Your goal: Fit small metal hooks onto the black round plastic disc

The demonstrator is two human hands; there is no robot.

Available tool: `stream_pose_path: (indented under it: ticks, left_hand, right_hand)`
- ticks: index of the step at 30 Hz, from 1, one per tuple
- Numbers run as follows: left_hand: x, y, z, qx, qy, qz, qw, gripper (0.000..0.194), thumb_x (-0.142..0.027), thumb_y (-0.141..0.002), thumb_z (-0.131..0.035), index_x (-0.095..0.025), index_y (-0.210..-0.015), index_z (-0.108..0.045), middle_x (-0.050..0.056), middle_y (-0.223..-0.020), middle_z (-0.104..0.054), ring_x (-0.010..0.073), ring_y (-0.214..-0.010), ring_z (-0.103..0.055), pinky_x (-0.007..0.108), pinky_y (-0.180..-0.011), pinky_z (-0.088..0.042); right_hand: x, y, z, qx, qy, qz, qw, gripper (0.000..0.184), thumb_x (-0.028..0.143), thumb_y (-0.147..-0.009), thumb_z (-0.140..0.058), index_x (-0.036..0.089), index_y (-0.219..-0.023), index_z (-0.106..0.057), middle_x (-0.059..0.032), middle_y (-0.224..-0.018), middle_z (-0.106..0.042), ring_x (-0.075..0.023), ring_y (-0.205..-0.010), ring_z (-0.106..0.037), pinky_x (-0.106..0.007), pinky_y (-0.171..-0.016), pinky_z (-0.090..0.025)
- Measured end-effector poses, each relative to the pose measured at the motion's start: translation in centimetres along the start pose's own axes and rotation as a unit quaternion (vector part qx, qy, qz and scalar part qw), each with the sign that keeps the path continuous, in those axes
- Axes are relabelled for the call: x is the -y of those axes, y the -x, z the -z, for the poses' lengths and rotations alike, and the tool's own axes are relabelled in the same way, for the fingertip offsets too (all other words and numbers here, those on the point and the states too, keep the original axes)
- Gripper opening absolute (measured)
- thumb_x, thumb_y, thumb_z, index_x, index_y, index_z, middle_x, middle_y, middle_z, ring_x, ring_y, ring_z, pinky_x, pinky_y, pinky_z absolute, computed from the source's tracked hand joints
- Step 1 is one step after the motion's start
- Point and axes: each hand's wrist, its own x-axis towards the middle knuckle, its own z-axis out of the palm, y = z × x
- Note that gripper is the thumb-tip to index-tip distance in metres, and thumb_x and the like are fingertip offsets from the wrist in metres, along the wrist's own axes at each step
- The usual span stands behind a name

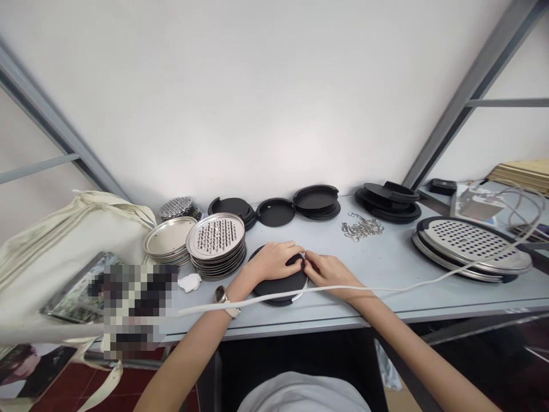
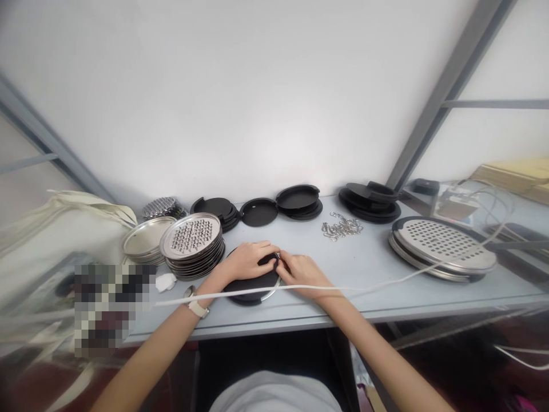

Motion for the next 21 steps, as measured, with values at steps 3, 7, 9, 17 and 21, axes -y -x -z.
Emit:
stream_pose_path:
  ticks: [3,7,9,17,21]
  left_hand:
    - [0.10,-0.04,-0.11,0.001,0.012,-0.003,1.000,0.028,-0.031,-0.091,-0.042,-0.023,-0.114,-0.056,0.003,-0.096,-0.062,0.0168,-0.082,-0.060,0.027,-0.070,-0.044]
    - [0.21,-0.05,-0.17,-0.001,0.013,-0.004,1.000,0.028,-0.032,-0.092,-0.042,-0.023,-0.113,-0.057,0.003,-0.094,-0.063,0.0165,-0.081,-0.060,0.026,-0.069,-0.044]
    - [0.21,-0.04,-0.16,-0.001,0.013,-0.005,1.000,0.028,-0.032,-0.092,-0.042,-0.023,-0.114,-0.057,0.003,-0.094,-0.062,0.0165,-0.081,-0.060,0.026,-0.070,-0.044]
    - [0.14,-0.11,-0.14,0.006,0.012,0.002,1.000,0.031,-0.032,-0.091,-0.042,-0.024,-0.118,-0.056,0.003,-0.094,-0.062,0.0166,-0.079,-0.060,0.027,-0.069,-0.044]
    - [0.16,-0.14,-0.15,0.005,0.007,0.001,1.000,0.031,-0.032,-0.091,-0.042,-0.024,-0.118,-0.056,0.003,-0.095,-0.062,0.0167,-0.079,-0.060,0.026,-0.068,-0.044]
  right_hand:
    - [-0.21,-0.05,-0.14,-0.001,0.008,0.004,1.000,0.025,0.028,-0.096,-0.032,0.018,-0.096,-0.055,-0.0033,-0.072,-0.065,-0.0160,-0.061,-0.059,-0.025,-0.058,-0.032]
    - [-0.31,-0.06,-0.22,0.004,0.015,0.002,1.000,0.026,0.027,-0.096,-0.031,0.017,-0.098,-0.055,-0.0047,-0.075,-0.067,-0.0168,-0.063,-0.061,-0.025,-0.059,-0.033]
    - [-0.29,-0.06,-0.21,0.006,0.015,0.000,1.000,0.027,0.027,-0.096,-0.031,0.017,-0.099,-0.055,-0.0047,-0.076,-0.067,-0.0170,-0.063,-0.061,-0.025,-0.059,-0.034]
    - [-0.40,-0.28,-0.40,-0.002,0.025,-0.011,1.000,0.032,0.028,-0.098,-0.029,0.017,-0.093,-0.058,-0.0063,-0.077,-0.069,-0.0174,-0.065,-0.063,-0.026,-0.060,-0.034]
    - [-0.41,-0.30,-0.46,-0.004,0.026,-0.013,1.000,0.034,0.029,-0.098,-0.028,0.018,-0.090,-0.059,-0.0059,-0.076,-0.069,-0.0172,-0.064,-0.063,-0.025,-0.059,-0.033]
